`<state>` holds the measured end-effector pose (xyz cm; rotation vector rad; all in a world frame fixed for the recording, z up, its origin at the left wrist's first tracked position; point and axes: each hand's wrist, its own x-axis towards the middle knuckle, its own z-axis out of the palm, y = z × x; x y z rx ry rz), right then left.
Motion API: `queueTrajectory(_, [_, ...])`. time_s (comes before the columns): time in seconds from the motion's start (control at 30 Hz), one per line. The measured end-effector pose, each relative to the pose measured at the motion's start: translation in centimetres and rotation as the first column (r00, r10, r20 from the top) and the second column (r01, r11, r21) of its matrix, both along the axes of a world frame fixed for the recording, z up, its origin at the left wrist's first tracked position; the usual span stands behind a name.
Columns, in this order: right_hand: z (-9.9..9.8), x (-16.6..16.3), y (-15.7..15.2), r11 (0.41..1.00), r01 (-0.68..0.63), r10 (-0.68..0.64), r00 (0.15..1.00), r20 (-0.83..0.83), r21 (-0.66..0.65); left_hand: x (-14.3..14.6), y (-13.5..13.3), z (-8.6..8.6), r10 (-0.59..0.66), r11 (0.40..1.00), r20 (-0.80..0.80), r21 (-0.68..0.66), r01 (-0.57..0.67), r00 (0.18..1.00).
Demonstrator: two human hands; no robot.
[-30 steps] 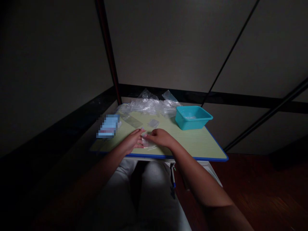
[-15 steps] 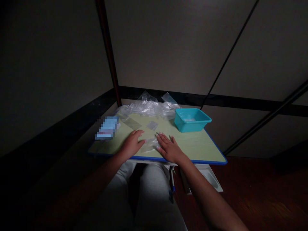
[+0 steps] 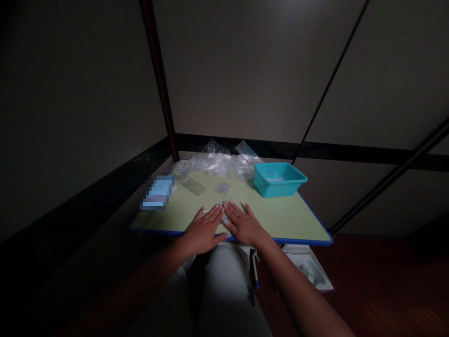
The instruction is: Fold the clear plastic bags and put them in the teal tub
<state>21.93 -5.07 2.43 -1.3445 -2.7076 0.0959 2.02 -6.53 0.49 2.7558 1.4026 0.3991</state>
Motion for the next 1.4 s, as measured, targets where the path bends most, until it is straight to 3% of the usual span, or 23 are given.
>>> queueTrajectory(0.1, [0.0,0.0,0.2,0.998,0.061,-0.061,0.998,0.016,-0.007,-0.2,0.1,0.1,-0.012,1.000,-0.018,-0.003,0.012,1.000])
queueTrajectory(0.3, [-0.6,0.7,0.9,0.938,0.341,-0.341,0.940,-0.012,0.062,-0.2,0.1,0.7,-0.018,1.000,-0.016,-0.010,0.018,1.000])
queueTrajectory(0.4, [-0.6,0.7,0.5,0.968,0.228,-0.226,0.974,-0.037,0.101,-0.1,0.1,0.7,-0.019,1.000,-0.021,-0.018,0.019,1.000])
queueTrajectory(0.47, [-0.4,0.6,0.1,0.992,0.114,-0.112,0.993,-0.024,0.052,0.1,0.0,0.7,-0.017,1.000,-0.028,-0.011,0.017,0.999])
queueTrajectory(0.53, [-0.3,0.5,-0.1,0.997,0.083,-0.083,0.996,-0.022,-0.007,0.2,-0.1,0.7,-0.014,1.000,-0.037,0.006,0.014,0.999])
queueTrajectory(0.67, [-0.4,0.4,0.0,0.992,0.127,-0.128,0.991,-0.039,-0.024,0.1,-0.3,0.8,-0.010,1.000,-0.064,0.025,0.012,0.998])
queueTrajectory(0.9, [-0.4,0.3,-0.1,0.981,0.191,-0.193,0.980,-0.046,-0.028,-0.4,0.7,1.6,-0.037,0.998,-0.092,-0.059,0.031,0.995])
queueTrajectory(1.13, [-0.7,-0.1,-0.2,0.952,0.307,-0.308,0.951,-0.017,-0.010,1.1,3.2,1.8,0.114,0.992,-0.083,-0.043,-0.118,0.990])
queueTrajectory(1.4, [-0.4,0.1,-0.5,0.962,0.275,-0.275,0.961,-0.029,0.001,1.8,3.3,1.2,0.022,0.997,-0.055,-0.071,-0.026,0.998])
